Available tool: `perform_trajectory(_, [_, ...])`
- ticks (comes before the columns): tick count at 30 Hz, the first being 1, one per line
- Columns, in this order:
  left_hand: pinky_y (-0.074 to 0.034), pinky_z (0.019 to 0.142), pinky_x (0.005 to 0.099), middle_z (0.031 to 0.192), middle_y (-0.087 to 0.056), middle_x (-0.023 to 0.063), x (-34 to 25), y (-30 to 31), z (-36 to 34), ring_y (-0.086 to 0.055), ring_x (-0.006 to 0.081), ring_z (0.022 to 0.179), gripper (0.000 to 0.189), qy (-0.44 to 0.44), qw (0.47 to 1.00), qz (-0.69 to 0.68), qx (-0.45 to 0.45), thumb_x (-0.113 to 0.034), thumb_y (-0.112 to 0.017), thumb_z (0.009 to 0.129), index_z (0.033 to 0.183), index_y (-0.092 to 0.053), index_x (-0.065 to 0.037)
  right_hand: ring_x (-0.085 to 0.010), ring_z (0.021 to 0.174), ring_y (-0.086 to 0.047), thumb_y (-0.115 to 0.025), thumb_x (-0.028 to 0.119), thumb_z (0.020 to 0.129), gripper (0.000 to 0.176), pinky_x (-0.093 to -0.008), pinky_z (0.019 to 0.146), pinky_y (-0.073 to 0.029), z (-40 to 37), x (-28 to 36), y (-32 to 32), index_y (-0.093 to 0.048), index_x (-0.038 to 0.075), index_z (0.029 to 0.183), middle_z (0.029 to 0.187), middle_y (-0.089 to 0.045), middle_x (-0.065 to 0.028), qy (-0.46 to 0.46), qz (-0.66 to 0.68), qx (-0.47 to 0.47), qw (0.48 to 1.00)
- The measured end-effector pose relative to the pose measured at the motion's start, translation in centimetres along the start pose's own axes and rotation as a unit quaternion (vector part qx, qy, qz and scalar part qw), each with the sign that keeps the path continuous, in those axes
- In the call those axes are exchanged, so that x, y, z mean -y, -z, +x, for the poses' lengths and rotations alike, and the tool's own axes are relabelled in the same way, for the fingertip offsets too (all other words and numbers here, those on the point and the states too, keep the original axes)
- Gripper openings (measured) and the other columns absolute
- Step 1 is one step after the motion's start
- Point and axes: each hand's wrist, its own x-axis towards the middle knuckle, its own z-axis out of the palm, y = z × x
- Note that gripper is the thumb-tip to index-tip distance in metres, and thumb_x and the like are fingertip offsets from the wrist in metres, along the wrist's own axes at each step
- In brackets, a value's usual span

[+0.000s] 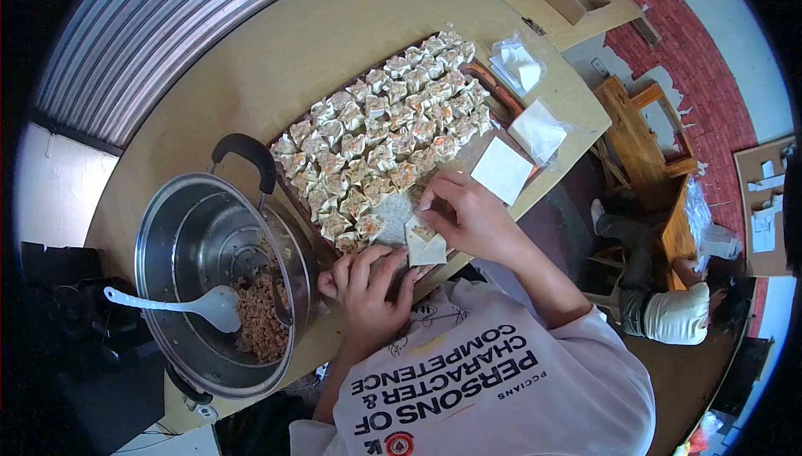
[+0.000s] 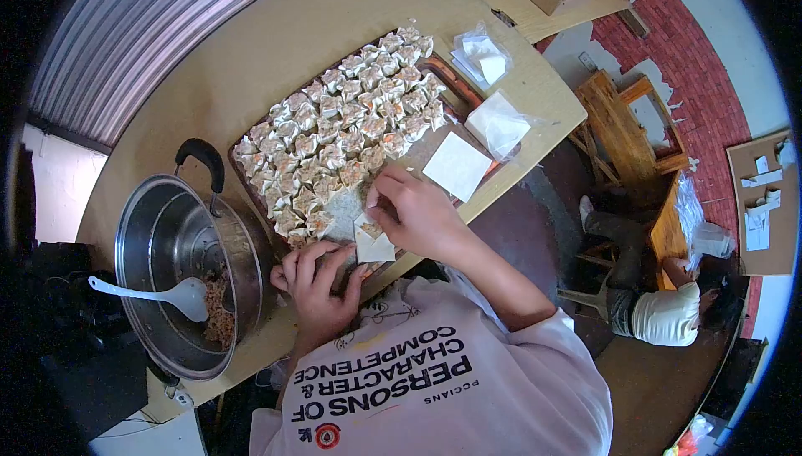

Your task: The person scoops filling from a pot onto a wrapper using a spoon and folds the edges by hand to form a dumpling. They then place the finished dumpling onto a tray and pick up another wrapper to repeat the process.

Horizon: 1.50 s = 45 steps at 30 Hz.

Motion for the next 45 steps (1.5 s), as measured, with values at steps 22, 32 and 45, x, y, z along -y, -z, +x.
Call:
perform_trajectory(22, [-0.010,0.118,0.0605,0.148,-0.060,-0.0050,-0.3,1.4,2.7,-0.048,0.0201,0.138,0.049,-0.071,0.987,0.061,0.134,-0.034,-0.063,0.099,0.147,-0.062,-0.024,-0.0322,0.082,-0.070,-0.077,0.003,0.086,0.015,-0.0403,0.069,-0.055,-3.8,0.2,-1.6,-0.069,0.002,0.099,0.097,-0.063,-0.0131,0.029,0.009,-0.034,0.999])
perform_trajectory(32, [-0.007,0.119,0.0626,0.151,-0.058,-0.0077,0.0,1.2,2.8,-0.047,0.0206,0.140,0.048,-0.091,0.983,0.065,0.143,-0.039,-0.062,0.099,0.145,-0.063,-0.023,-0.0341,0.090,-0.069,-0.075,0.002,0.086,0.016,-0.0413,0.076,-0.057,-4.3,-0.2,-0.5,-0.072,0.003,0.102,0.100,-0.067,-0.0127,0.072,0.030,-0.060,0.995])
perform_trajectory(45, [-0.003,0.119,0.0653,0.153,-0.057,-0.0074,0.2,1.0,2.6,-0.047,0.0194,0.142,0.051,-0.100,0.982,0.074,0.141,-0.046,-0.062,0.100,0.145,-0.063,-0.024,-0.0283,0.104,-0.061,-0.074,0.006,0.081,0.038,-0.0414,0.085,-0.053,-5.4,-0.8,0.1,-0.077,0.014,0.118,0.117,-0.064,-0.0062,0.136,-0.137,-0.091,0.977])
